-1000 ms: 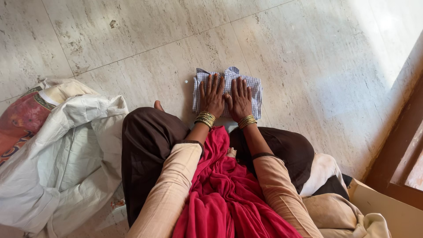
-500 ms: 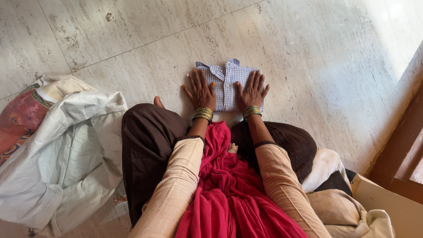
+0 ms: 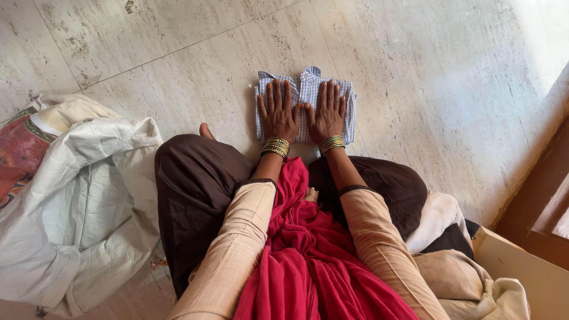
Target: The person sits on the floor and folds a blue and white checkered shirt, smoothing it out before placing it into a white sack. They then pick up a cream-colored shirt, button it up, and smooth the fabric.
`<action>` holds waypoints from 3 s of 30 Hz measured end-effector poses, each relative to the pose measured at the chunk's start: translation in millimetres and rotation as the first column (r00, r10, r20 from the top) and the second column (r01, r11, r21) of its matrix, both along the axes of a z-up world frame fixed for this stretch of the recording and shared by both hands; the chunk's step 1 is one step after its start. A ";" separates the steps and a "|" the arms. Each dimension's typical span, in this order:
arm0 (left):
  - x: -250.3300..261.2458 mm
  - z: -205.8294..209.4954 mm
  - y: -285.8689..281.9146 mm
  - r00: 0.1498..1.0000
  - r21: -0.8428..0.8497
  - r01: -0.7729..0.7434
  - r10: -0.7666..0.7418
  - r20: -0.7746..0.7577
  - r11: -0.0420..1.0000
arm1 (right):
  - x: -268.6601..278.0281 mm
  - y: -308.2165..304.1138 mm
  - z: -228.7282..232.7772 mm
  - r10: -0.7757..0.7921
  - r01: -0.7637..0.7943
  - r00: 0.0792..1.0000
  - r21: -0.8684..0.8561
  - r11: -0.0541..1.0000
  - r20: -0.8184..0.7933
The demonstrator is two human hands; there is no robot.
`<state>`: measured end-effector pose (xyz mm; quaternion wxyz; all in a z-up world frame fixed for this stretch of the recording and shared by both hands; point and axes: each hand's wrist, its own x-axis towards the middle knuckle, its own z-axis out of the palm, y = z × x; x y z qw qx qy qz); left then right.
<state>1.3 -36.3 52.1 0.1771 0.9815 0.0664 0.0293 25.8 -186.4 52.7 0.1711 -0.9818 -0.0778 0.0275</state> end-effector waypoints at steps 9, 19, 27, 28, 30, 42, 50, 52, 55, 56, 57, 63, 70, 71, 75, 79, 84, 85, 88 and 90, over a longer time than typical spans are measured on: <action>0.9 -14.9 12.6 0.969 0.011 -0.234 0.234 -0.084 0.972 | 10.5 -12.3 1.9 -0.213 0.208 0.974 -0.078 0.975 -0.070; -1.9 -20.9 16.1 0.967 0.021 -0.250 0.249 0.053 0.968 | 3.6 -11.7 -4.6 -0.062 0.063 0.993 -0.006 0.998 0.101; 7.0 -19.9 12.8 0.971 0.092 -0.212 0.220 -0.098 0.973 | 15.1 -2.5 2.5 -0.061 0.059 0.997 -0.060 0.997 -0.048; 7.3 -20.2 12.6 0.973 0.076 -0.205 0.212 -0.092 0.976 | 14.8 -2.4 4.5 -0.083 0.078 0.995 -0.083 0.994 -0.058; 6.1 -23.1 16.6 0.976 0.049 -0.198 0.202 -0.079 0.979 | 11.2 1.3 7.5 -0.114 0.108 0.990 -0.076 0.991 -0.087; -46.4 7.9 -8.4 0.925 -0.080 0.341 -0.319 0.206 0.937 | -0.8 -48.8 25.7 -0.556 0.570 0.822 0.156 0.807 -0.126; -43.0 20.0 -7.7 0.948 -0.027 0.286 -0.287 -0.139 0.958 | 5.8 -56.1 -11.1 -0.511 0.556 0.831 0.341 0.758 -0.219; -36.8 12.3 -9.8 0.958 0.029 0.262 -0.256 -0.127 0.965 | 9.3 -59.7 -16.7 -0.390 0.512 0.859 0.550 0.659 -0.332; -31.1 -7.0 -14.5 0.982 0.079 0.185 -0.186 0.008 0.979 | 14.0 -63.7 -17.0 -0.005 0.623 0.776 0.764 0.171 -0.631; -27.2 -13.0 -14.0 0.987 -0.029 0.157 -0.157 0.024 0.987 | 15.0 -64.8 -13.9 0.189 0.693 0.713 0.720 -0.045 -0.675; -19.2 -17.8 -12.3 0.991 -0.137 0.131 -0.127 0.043 0.982 | 17.3 -65.8 -8.6 0.155 0.642 0.764 0.761 -0.092 -0.626; 6.7 -4.0 18.8 0.995 -0.940 -0.034 0.082 -0.065 -0.340 | 9.6 -45.2 36.0 -0.107 0.689 0.725 0.713 0.128 -0.681; -10.5 19.6 17.6 0.974 -0.587 -0.180 -0.061 -0.218 -0.790 | 1.8 -31.6 67.7 0.075 0.274 0.959 0.962 0.000 -0.273; -15.8 9.6 14.7 0.974 -0.583 -0.183 -0.067 -0.215 -0.792 | 0.9 -35.9 69.9 -0.032 0.156 0.988 0.981 0.116 -0.153; -29.1 -53.2 -1.5 0.929 -0.652 -0.357 -0.179 -0.325 -0.669 | 5.3 -66.0 60.0 -0.088 0.006 0.996 0.939 0.343 0.026; -36.9 -121.0 -23.2 0.778 -0.637 -0.611 -0.205 -0.594 -0.470 | 13.5 -84.0 17.3 -0.265 0.230 0.961 0.761 0.607 -0.079; -53.9 -127.7 -21.1 0.771 -0.701 -0.600 -0.046 -0.635 -0.387 | 1.8 -62.5 16.6 -0.391 0.319 0.912 0.383 0.867 0.126; -58.5 -117.1 -21.7 0.828 -0.855 -0.507 0.216 -0.518 -0.109 | 0.4 -52.8 23.1 -0.363 0.281 0.910 0.347 0.895 0.199; -75.8 -50.6 -19.1 0.800 -0.791 -0.446 0.583 -0.143 0.418 | -10.0 -26.3 31.0 -0.226 0.157 0.914 0.219 0.963 0.336; -74.6 -6.6 -7.8 0.785 -0.643 -0.363 0.593 0.179 0.675 | -11.0 -26.2 24.8 -0.225 0.169 0.914 0.190 0.967 0.336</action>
